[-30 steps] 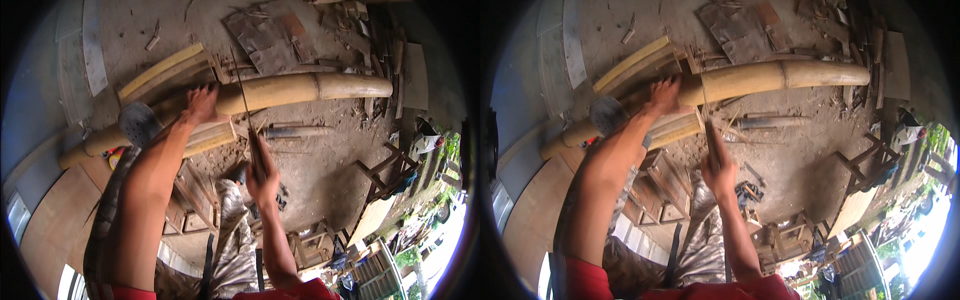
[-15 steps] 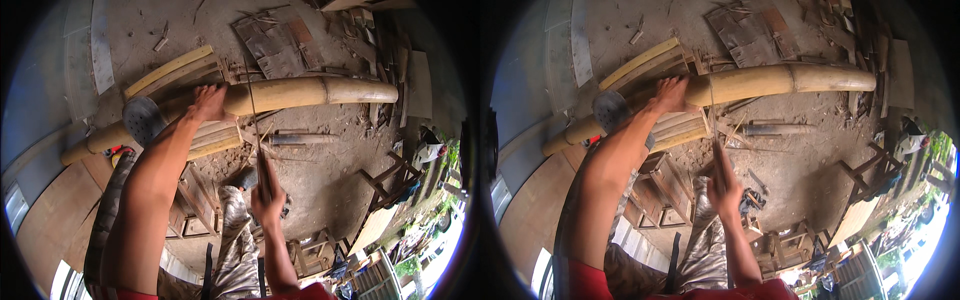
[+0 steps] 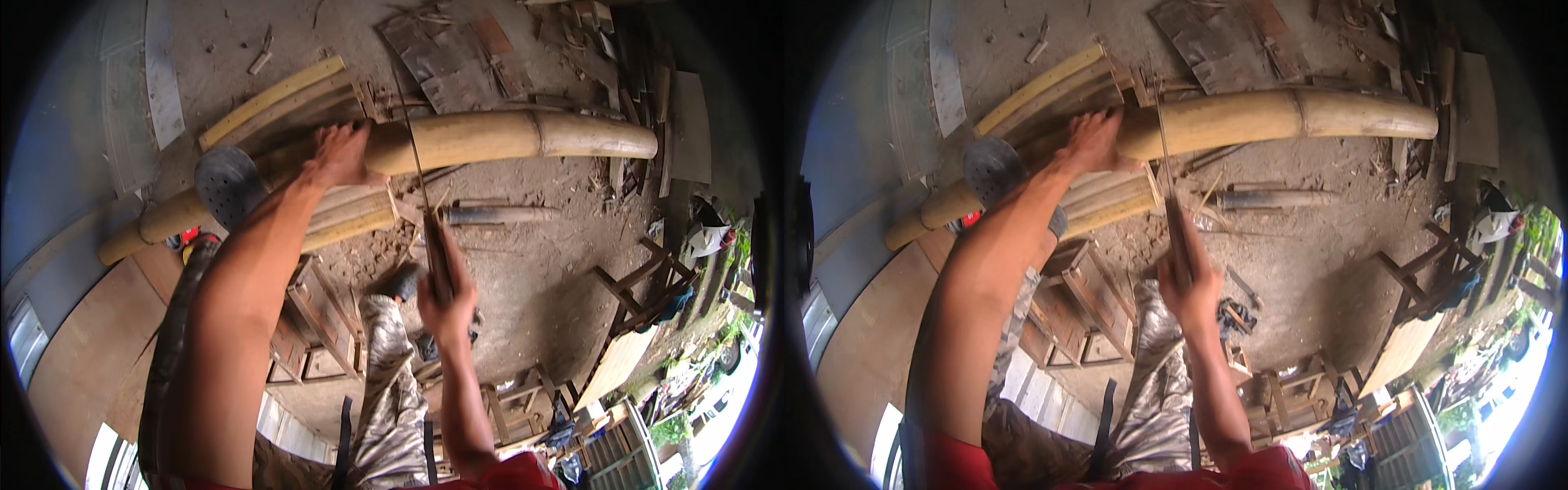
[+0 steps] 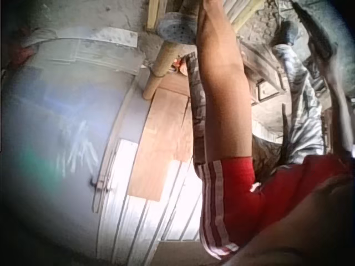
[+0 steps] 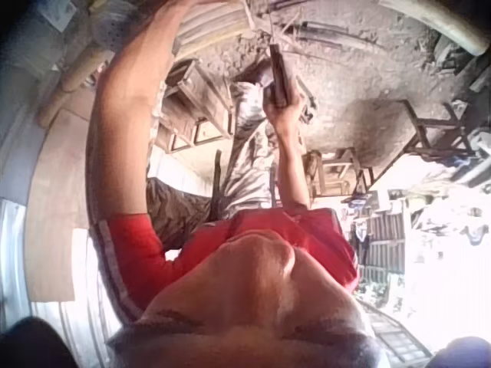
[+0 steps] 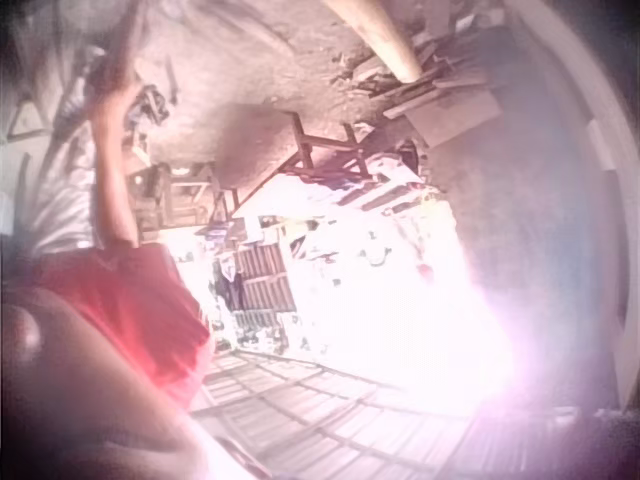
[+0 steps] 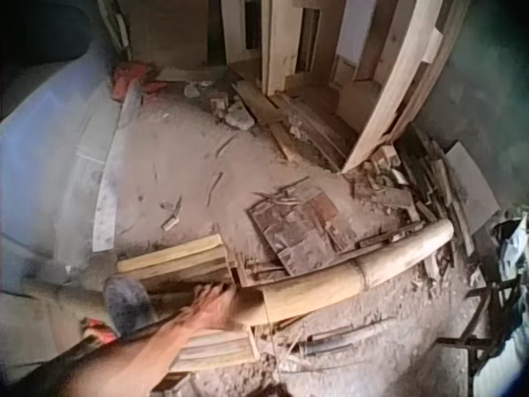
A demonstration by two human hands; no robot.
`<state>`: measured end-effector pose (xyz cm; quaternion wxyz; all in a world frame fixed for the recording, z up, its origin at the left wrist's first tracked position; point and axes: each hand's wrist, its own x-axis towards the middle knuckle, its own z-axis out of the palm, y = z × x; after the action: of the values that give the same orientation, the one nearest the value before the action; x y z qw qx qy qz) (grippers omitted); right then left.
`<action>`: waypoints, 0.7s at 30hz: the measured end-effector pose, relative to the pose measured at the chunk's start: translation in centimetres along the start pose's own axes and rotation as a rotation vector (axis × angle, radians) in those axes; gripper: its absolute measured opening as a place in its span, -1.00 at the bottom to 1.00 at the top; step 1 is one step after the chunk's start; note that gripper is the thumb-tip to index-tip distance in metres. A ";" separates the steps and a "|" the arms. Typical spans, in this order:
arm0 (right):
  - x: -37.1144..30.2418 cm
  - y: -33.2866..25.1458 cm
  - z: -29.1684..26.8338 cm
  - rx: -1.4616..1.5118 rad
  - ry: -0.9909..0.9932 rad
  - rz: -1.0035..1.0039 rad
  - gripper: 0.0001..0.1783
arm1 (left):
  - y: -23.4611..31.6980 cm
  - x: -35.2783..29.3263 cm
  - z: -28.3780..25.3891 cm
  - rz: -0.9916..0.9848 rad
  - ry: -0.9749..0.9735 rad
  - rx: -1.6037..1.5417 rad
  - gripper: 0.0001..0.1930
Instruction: The person uses a hammer to remove a wooden panel from a frame, then places a long bamboo pole on the frame and saws it with a hand saw. The person handles the bamboo and saw throughout the clip.
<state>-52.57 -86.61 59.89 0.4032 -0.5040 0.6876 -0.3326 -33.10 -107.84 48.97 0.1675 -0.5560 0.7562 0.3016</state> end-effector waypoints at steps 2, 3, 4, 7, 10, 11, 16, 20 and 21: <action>-6.8 -1.4 -3.3 -0.036 -0.042 0.031 -0.24 | -0.3 0.6 0.1 -0.025 -0.177 -0.035 0.33; -8.7 -2.5 -5.1 -0.038 -0.078 0.080 -0.23 | 0.8 0.4 -1.0 -0.027 -0.234 -0.132 0.35; -9.0 -3.2 -5.8 -0.066 -0.080 0.040 -0.21 | 0.7 0.5 -0.9 -0.013 -0.147 -0.086 0.34; -0.9 -2.6 -2.3 -0.044 -0.016 -0.048 -0.22 | 1.0 -0.5 1.8 0.011 0.076 0.020 0.26; 7.9 -3.0 1.7 0.129 0.025 0.090 -0.29 | 1.6 -0.5 0.1 -0.027 -0.049 0.002 0.22; 7.5 -2.5 2.0 0.142 0.033 0.090 -0.30 | 1.3 -0.6 0.6 -0.028 -0.067 -0.029 0.22; -5.0 -6.1 -3.5 0.039 -0.086 0.160 -0.25 | 0.1 -0.5 1.7 -0.033 -0.007 -0.045 0.28; -4.4 -5.0 -4.2 0.030 -0.018 0.029 -0.27 | 1.0 -0.4 1.4 -0.031 -0.017 -0.084 0.29; -1.7 -4.3 -2.9 -0.003 -0.003 0.001 -0.27 | 1.1 -0.4 1.6 -0.028 0.001 -0.084 0.29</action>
<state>-53.03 -86.00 65.33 0.4036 -0.5049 0.6877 -0.3306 -34.15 -106.27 48.32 0.1476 -0.5731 0.7352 0.3305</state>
